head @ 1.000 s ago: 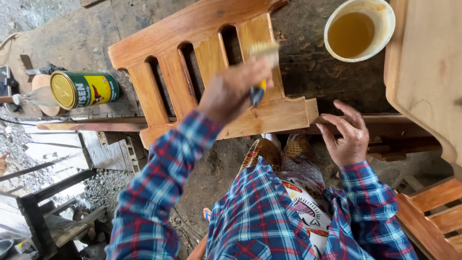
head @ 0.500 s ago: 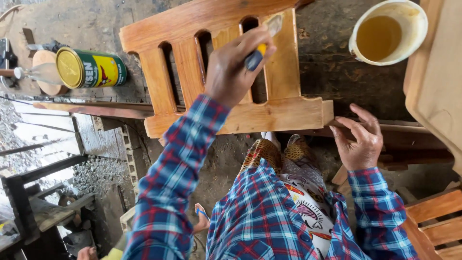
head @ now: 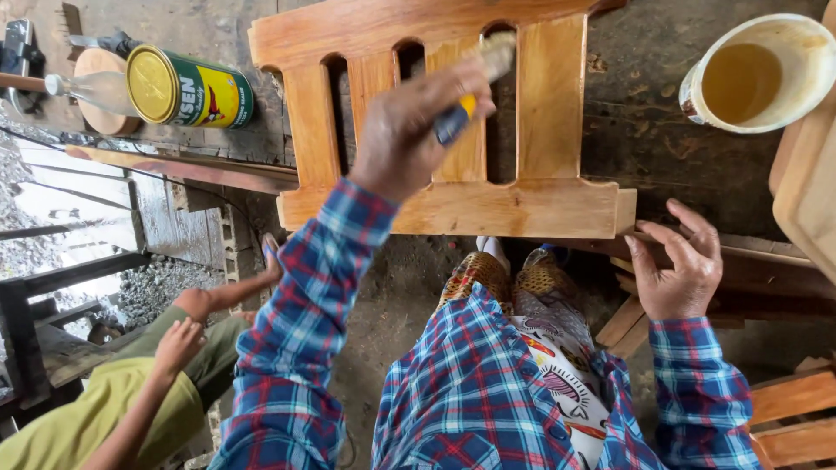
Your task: The person applies a liquid finish to a wooden chair back using a brush, dipping it into a container as needed. They then move the chair back aside and apply the same finish to a separate, curved wooden board on the workbench.
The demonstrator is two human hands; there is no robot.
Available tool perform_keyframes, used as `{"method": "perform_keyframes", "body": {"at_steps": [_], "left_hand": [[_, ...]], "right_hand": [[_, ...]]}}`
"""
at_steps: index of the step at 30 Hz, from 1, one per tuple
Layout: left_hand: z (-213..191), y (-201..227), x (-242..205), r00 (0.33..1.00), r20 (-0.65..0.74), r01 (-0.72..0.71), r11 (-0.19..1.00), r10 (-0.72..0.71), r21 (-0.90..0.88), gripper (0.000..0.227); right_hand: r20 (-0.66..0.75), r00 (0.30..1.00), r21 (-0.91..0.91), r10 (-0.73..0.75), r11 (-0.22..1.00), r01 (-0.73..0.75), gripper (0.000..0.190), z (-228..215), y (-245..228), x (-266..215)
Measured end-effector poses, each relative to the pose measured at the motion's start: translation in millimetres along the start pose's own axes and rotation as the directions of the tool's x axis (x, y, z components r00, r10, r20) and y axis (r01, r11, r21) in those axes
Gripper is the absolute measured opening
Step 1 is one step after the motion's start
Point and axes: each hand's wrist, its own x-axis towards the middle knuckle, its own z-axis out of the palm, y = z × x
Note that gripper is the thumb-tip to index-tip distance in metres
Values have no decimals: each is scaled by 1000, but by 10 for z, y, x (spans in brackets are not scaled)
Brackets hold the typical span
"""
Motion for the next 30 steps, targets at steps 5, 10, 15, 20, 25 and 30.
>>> {"method": "perform_keyframes", "body": {"at_steps": [5,10,15,20,25,30], "left_hand": [[-60,-460,-108,997,-80,46,902,-13,429,6],[85,-442,-461,995,95,-38,854,-14,519,3],[94,40,-846,983,176,-28,924,-43,381,11],[-80,148,-863,995,98,23,992,-36,126,44],[-133,-677,-563,990,-100,-40,883,97,467,37],[-106,-552,-179,997,-69,4,879,32,476,12]], "right_hand": [[-5,1000,-6,-5,1000,5,17,1,27,-46],[-2,1000,-17,-18,1000,18,16,2,7,-42],[3,1000,-26,-6,1000,6,18,-11,-12,-37],[12,999,-56,-33,998,34,16,-19,17,-56],[16,999,-12,-44,999,44,16,3,51,-60],[0,1000,8,-29,1000,29,16,10,47,-65]]}}
